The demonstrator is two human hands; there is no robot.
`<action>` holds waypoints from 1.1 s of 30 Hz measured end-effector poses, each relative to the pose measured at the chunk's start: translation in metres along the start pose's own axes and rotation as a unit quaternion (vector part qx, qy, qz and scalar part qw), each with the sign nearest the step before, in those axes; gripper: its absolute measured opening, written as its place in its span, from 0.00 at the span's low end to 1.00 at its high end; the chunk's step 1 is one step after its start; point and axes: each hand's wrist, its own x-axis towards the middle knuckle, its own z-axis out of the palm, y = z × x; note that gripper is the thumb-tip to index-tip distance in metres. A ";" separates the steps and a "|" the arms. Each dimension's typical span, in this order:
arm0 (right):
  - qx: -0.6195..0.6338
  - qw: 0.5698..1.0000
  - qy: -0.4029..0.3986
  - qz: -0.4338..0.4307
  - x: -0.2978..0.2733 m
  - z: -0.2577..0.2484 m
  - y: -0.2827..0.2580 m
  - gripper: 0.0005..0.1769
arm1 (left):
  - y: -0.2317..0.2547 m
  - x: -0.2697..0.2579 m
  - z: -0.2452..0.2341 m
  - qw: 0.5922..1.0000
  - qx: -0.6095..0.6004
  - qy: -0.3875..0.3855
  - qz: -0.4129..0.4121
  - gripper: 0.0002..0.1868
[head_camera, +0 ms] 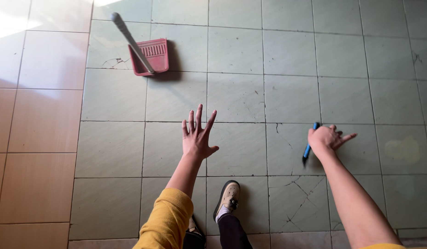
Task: The person sweeps debris from the floor using a handheld broom and a dustpan, eventually collecting the sweepings into the dustpan.
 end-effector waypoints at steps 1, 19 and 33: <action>0.007 1.000 -0.025 0.015 -0.002 0.016 0.011 0.29 | 0.004 0.003 0.004 1.000 0.005 -0.014 0.005 0.71; 0.226 0.946 0.049 -0.226 -0.028 -0.078 -0.233 0.26 | 0.019 0.047 -0.010 0.999 0.015 -0.030 -0.032 0.68; 0.269 0.908 0.187 -0.261 0.022 -0.131 -0.205 0.24 | -0.014 0.044 -0.007 0.997 0.028 -0.024 -0.069 0.69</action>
